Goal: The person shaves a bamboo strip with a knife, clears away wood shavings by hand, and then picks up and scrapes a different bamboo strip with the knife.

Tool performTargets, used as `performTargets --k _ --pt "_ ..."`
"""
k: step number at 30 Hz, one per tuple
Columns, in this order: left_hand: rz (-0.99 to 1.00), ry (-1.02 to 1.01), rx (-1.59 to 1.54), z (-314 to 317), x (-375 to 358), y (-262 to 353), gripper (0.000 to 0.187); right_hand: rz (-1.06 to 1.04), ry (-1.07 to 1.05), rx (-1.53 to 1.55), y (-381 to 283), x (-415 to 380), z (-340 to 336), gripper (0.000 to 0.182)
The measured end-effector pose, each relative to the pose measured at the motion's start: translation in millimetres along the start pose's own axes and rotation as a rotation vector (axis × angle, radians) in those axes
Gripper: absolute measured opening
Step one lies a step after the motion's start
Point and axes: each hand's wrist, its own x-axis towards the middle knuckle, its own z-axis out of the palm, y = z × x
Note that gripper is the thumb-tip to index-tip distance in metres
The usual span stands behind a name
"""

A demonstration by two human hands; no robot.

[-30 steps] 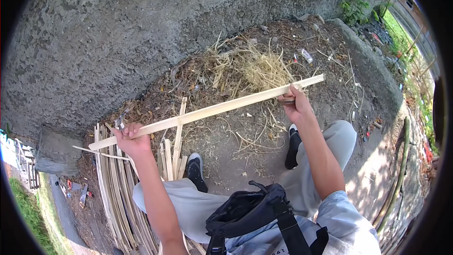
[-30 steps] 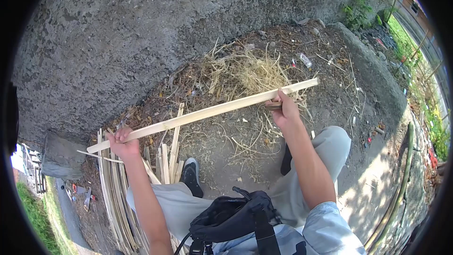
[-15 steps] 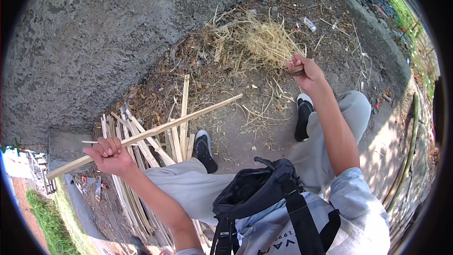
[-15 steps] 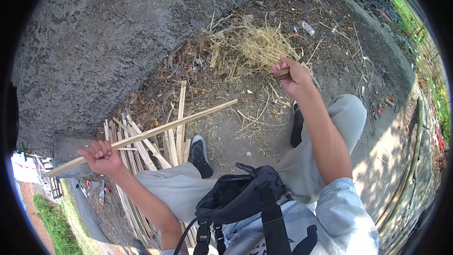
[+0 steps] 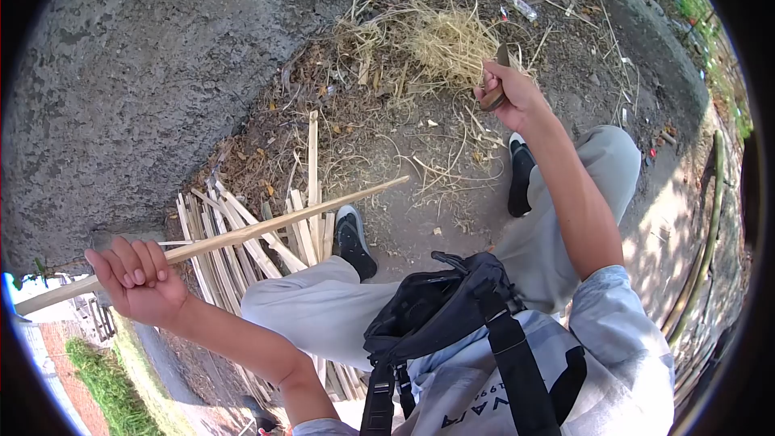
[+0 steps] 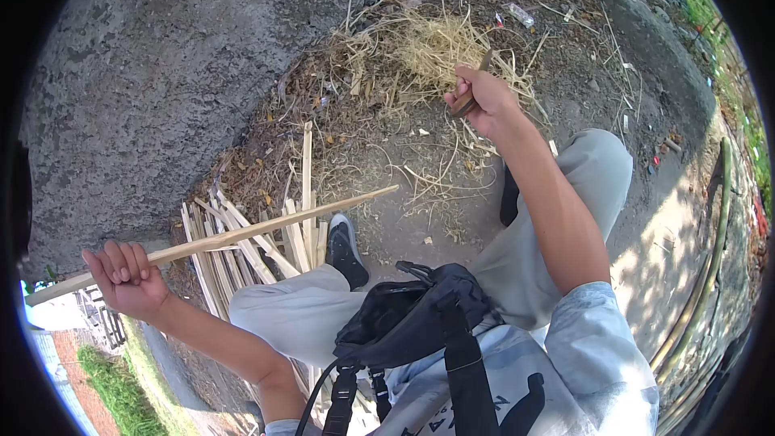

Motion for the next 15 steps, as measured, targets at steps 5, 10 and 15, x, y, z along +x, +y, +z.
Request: performTargets --k 5,10,15 --pt "-0.1 0.182 0.083 27 -8 -48 0.048 0.074 -0.093 -0.269 13 -6 6 0.028" --pt "-0.066 0.266 0.113 27 -9 -53 0.046 -0.124 -0.161 -0.891 50 -26 6 0.034" --pt "-0.09 0.205 0.07 24 -2 -59 0.044 -0.422 -0.219 -1.574 97 -17 -13 0.038"
